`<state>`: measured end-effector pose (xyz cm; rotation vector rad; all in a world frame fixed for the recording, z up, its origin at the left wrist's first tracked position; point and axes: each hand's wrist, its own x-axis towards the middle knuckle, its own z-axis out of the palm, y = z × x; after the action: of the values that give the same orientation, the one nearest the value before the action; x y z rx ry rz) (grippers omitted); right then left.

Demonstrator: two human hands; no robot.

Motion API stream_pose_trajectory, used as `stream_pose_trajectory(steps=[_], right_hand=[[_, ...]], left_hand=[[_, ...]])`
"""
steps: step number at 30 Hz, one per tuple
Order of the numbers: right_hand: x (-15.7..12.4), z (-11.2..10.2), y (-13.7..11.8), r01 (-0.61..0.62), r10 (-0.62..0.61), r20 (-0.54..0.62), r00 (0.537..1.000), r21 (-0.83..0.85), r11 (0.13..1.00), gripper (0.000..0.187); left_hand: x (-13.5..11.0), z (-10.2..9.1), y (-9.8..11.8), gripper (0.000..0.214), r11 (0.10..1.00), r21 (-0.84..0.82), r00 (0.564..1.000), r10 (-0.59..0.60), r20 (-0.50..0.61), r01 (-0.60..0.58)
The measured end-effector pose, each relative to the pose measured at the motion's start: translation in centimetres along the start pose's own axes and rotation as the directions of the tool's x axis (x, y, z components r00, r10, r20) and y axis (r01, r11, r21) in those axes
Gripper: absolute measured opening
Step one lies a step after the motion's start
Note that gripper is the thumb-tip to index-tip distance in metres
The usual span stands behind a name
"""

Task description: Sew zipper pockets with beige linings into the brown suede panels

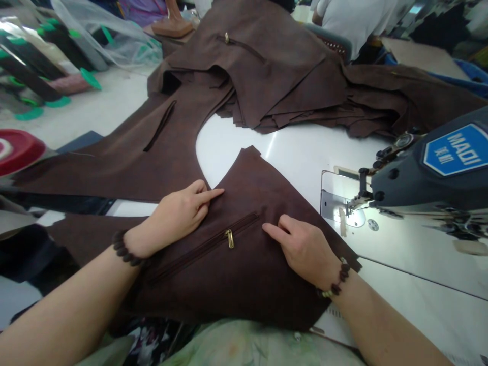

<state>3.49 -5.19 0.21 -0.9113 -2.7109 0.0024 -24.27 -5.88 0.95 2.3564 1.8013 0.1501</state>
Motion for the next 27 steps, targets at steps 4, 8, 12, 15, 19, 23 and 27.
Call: stream_pose_trajectory(steps=[4,8,12,15,19,23,27], right_hand=[[0.10,-0.02,-0.22,-0.008,0.011,0.041,0.999,-0.070,0.997,0.040],[0.19,0.07,-0.32,-0.002,0.008,0.061,0.998,-0.106,0.994,0.043],[0.04,0.13,-0.07,0.010,-0.007,0.050,0.999,-0.073,0.997,0.037],[-0.14,0.18,0.13,0.011,-0.009,0.047,0.999,-0.047,0.999,0.033],[-0.24,0.26,0.17,0.012,-0.010,0.039,0.999,-0.043,0.999,0.032],[-0.10,0.17,0.09,0.011,-0.008,0.038,0.999,-0.071,0.997,0.035],[-0.09,0.14,0.12,0.016,-0.012,0.049,0.999,-0.065,0.998,0.036]], left_hand=[[-0.02,0.05,-0.08,0.044,1.000,0.002,1.000,0.007,-0.006,-0.007],[-0.05,0.03,-0.12,0.043,1.000,-0.008,1.000,0.008,-0.005,-0.008],[-0.02,-0.04,-0.05,0.044,1.000,-0.011,1.000,-0.002,0.003,0.002],[0.07,-0.04,-0.04,0.044,1.000,-0.025,1.000,-0.009,0.016,0.010],[0.14,-0.11,-0.11,0.045,0.999,-0.045,1.000,-0.009,0.024,0.010],[0.18,-0.19,0.06,0.046,0.998,-0.065,0.999,-0.008,0.033,0.010],[0.36,-0.20,-0.07,0.046,0.994,-0.107,0.999,-0.014,0.044,0.019]])
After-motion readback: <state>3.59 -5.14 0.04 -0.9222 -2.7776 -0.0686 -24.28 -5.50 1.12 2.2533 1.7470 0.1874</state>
